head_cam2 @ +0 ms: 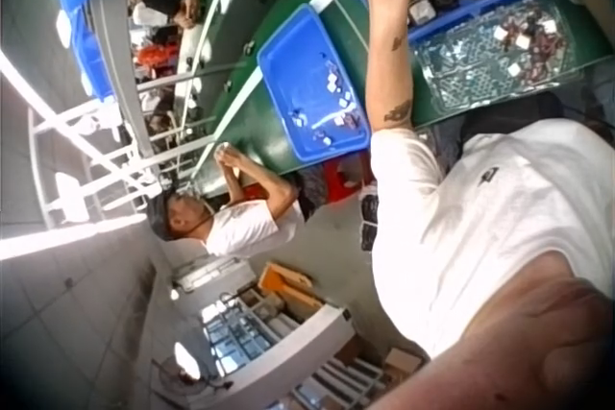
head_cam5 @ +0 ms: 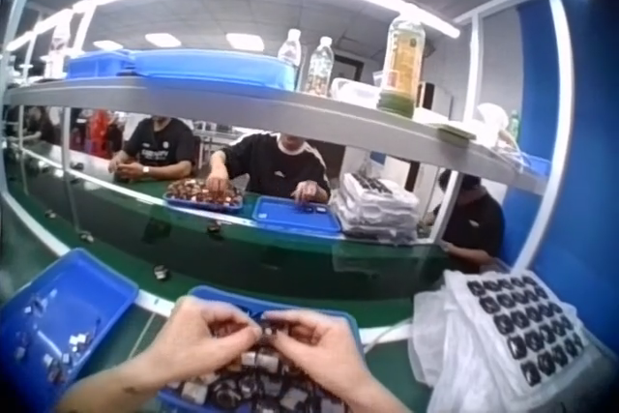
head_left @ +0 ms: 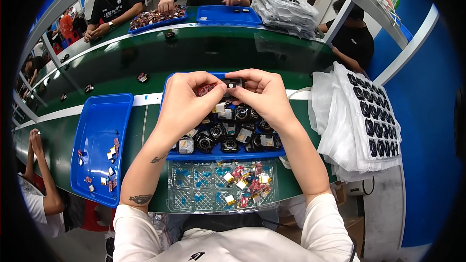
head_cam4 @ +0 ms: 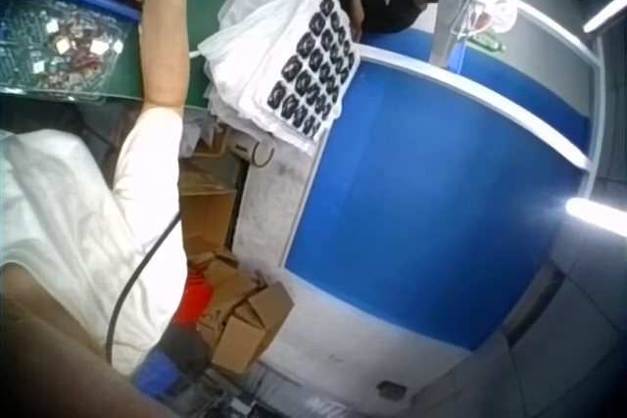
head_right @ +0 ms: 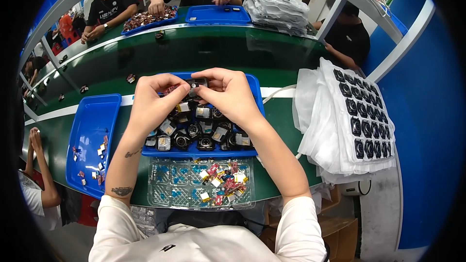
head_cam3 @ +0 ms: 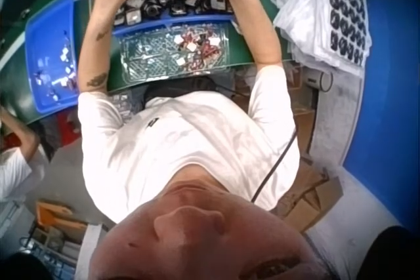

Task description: Manually assembling small electronic modules by inserting small chips/sensors into housing units at a factory production line.

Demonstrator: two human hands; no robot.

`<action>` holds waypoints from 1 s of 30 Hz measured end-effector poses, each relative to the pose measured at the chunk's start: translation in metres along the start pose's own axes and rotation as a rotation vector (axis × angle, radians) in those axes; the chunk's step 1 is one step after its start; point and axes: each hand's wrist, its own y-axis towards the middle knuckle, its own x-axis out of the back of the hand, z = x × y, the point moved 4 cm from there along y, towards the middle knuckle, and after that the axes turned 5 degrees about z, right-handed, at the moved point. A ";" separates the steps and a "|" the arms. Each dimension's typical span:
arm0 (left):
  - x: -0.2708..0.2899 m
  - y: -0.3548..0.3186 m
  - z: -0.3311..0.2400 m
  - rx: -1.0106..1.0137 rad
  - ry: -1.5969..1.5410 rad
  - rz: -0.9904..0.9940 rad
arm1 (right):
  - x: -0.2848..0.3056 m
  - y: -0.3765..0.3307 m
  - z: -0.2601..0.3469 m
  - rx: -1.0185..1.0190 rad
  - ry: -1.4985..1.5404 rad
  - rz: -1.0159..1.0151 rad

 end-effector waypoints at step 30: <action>-0.003 -0.002 0.001 -0.026 0.009 -0.119 | -0.008 -0.008 0.005 0.071 -0.259 0.013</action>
